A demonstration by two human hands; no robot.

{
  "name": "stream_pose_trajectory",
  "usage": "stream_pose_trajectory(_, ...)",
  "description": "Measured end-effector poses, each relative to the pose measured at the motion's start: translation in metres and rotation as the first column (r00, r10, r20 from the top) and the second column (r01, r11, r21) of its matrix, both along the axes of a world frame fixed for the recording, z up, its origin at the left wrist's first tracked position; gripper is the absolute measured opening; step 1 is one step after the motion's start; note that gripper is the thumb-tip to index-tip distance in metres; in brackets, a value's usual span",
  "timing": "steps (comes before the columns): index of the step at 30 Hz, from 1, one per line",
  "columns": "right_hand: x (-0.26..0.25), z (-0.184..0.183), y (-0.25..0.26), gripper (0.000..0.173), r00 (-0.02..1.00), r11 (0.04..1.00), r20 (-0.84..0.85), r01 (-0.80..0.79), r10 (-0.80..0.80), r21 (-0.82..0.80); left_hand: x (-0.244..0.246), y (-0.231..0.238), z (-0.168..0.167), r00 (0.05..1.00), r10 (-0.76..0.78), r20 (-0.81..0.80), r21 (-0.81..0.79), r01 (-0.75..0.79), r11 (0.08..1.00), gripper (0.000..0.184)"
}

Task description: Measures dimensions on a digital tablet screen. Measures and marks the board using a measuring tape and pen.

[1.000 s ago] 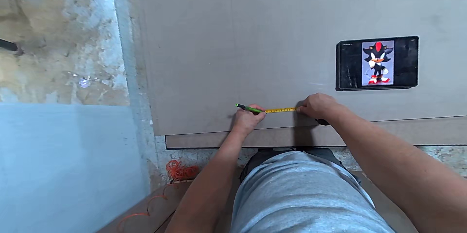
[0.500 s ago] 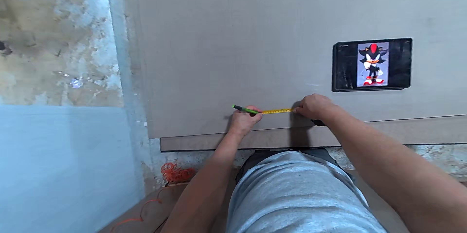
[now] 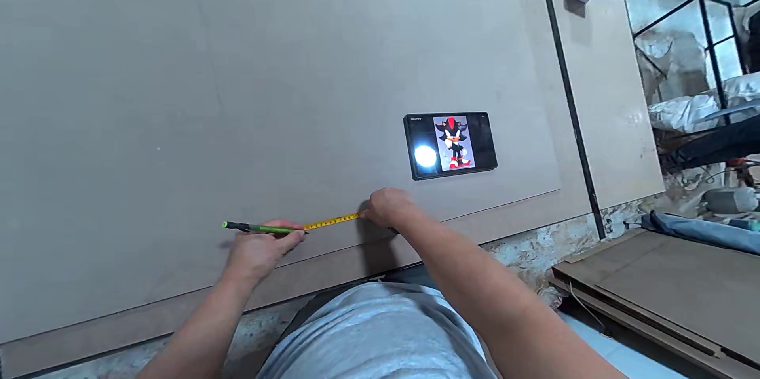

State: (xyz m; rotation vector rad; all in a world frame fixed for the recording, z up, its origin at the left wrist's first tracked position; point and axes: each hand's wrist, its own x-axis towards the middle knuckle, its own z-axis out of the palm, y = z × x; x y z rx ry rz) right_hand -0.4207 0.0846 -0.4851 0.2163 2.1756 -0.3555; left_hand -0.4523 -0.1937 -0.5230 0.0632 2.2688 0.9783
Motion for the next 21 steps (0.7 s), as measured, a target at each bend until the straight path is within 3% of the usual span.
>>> stream_pose_trajectory(5, 0.002, 0.000, -0.001, 0.046, 1.000, 1.000, -0.016, 0.012, -0.012, -0.011, 0.004, -0.004, -0.002, 0.982, 0.171, 0.082, 0.199, -0.184, 0.963, 0.008)
stream_pose_trajectory(9, 0.028, -0.005, 0.012, 0.049, 0.990, 0.985, -0.131, 0.026, -0.049, -0.172, 0.023, -0.010, 0.009, 0.983, 0.171, 0.062, 0.227, -0.180, 0.957, 0.012)
stream_pose_trajectory(11, 0.060, -0.004, 0.020, 0.050, 0.969, 0.941, -0.189, 0.090, -0.158, -0.326, 0.039, -0.017, 0.024, 0.992, 0.122, 0.025, 0.289, -0.124, 0.949, 0.019)
stream_pose_trajectory(14, 0.127, 0.000, 0.034, 0.052, 0.883, 0.821, -0.180, 0.305, -0.434, -0.483, 0.058, -0.024, 0.060, 0.983, -0.074, -0.169, 0.384, 0.135, 0.913, 0.028)
stream_pose_trajectory(17, 0.189, 0.008, 0.050, 0.051, 0.767, 0.708, -0.119, 0.505, -0.630, -0.494, 0.064, -0.006, 0.129, 0.885, -0.283, -0.369, 0.517, 0.449, 0.729, 0.030)
stream_pose_trajectory(19, 0.220, 0.009, 0.056, 0.050, 0.710, 0.670, -0.110, 0.586, -0.696, -0.455, 0.067, 0.020, 0.191, 0.746, -0.370, -0.554, 0.538, 0.659, 0.526, 0.029)
stream_pose_trajectory(21, 0.240, 0.010, 0.059, 0.048, 0.677, 0.650, -0.106, 0.633, -0.728, -0.420, 0.075, 0.052, 0.254, 0.645, -0.421, -0.637, 0.594, 0.760, 0.266, 0.026)
